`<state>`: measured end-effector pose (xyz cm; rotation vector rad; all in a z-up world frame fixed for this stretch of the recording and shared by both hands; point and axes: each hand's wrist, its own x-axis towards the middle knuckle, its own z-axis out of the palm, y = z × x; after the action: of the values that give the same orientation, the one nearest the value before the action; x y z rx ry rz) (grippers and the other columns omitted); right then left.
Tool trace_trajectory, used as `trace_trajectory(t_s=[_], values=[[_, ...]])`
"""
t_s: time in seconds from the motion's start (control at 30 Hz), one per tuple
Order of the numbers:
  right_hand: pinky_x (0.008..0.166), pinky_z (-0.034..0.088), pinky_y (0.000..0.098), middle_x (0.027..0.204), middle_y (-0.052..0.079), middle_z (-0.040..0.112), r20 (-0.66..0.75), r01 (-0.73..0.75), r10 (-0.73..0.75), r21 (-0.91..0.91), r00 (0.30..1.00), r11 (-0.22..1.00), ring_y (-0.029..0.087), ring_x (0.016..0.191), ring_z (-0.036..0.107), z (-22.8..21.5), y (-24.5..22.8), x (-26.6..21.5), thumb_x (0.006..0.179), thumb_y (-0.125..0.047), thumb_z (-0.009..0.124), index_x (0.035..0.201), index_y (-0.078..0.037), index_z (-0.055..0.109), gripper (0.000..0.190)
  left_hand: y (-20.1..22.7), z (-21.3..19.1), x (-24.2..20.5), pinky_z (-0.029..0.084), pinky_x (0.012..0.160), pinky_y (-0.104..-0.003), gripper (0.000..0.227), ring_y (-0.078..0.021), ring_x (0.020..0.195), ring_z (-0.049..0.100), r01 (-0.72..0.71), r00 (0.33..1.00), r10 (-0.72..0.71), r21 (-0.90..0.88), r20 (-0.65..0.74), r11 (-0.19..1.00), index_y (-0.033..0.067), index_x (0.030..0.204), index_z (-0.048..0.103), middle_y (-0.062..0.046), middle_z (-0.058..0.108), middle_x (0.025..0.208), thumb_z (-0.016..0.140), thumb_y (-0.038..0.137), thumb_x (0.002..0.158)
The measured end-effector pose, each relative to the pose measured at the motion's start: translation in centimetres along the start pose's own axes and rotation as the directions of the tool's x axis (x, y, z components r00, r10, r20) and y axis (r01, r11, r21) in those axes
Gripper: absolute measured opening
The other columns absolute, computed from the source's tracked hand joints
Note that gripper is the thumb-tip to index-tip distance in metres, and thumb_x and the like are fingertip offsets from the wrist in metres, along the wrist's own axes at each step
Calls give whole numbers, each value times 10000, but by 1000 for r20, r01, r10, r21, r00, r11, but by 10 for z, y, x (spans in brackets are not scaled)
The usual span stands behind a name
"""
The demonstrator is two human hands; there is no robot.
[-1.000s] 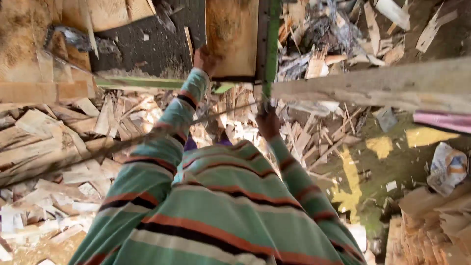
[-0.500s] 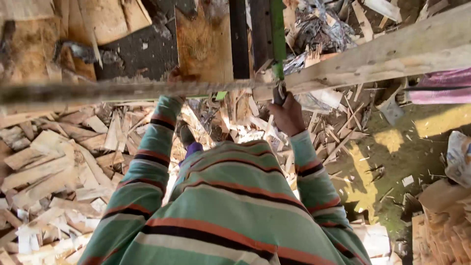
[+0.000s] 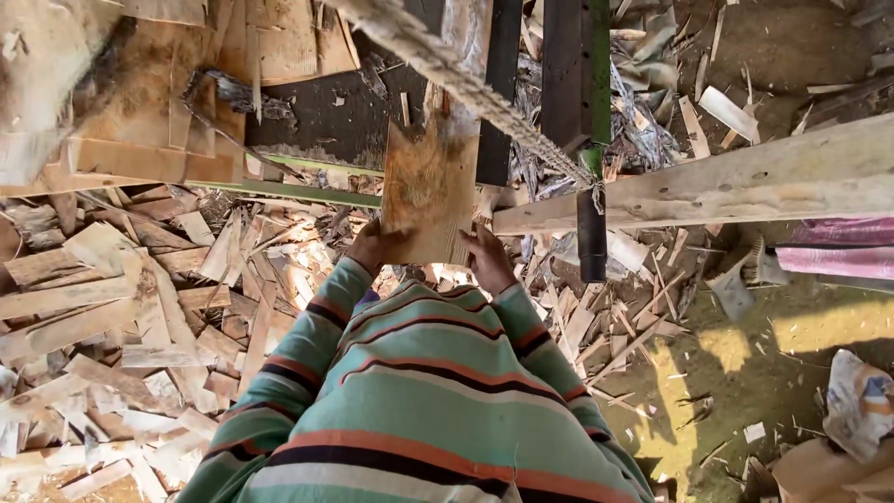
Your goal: Cutting and splitting wood bark using a manual lever-operated splitter machine.
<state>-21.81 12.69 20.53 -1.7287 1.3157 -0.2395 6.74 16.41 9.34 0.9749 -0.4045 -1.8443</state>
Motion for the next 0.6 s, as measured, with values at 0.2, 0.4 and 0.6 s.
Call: trace_trajectory(t_s=[0.2,0.4,0.6], values=[[1005,524,333,1304,106,648,-121,66,71,845,990,531,189,1157,638,-3,-40,12,927,-35,650,1443,23,501,541,14,40,4,617,843,-408,404,-283,949,702,46,986,-41,28,-164,999,-55,1143,611,-111,721,1063,823,94,834],[980,531,332,1271,111,673,-310,186,18,615,951,766,172,1122,634,-28,-80,-15,966,-82,622,1427,25,530,482,-25,29,33,544,964,-395,593,-303,1120,646,-133,990,137,102,-29,986,-18,1330,581,-182,682,1269,796,191,818],[961,523,461,1164,182,644,-338,102,-351,-578,873,810,340,1075,614,-48,-147,-62,933,-19,604,1485,8,513,559,68,116,22,333,1225,-471,954,-379,1516,340,-217,961,275,698,29,682,61,1677,208,-255,331,1649,698,502,987]])
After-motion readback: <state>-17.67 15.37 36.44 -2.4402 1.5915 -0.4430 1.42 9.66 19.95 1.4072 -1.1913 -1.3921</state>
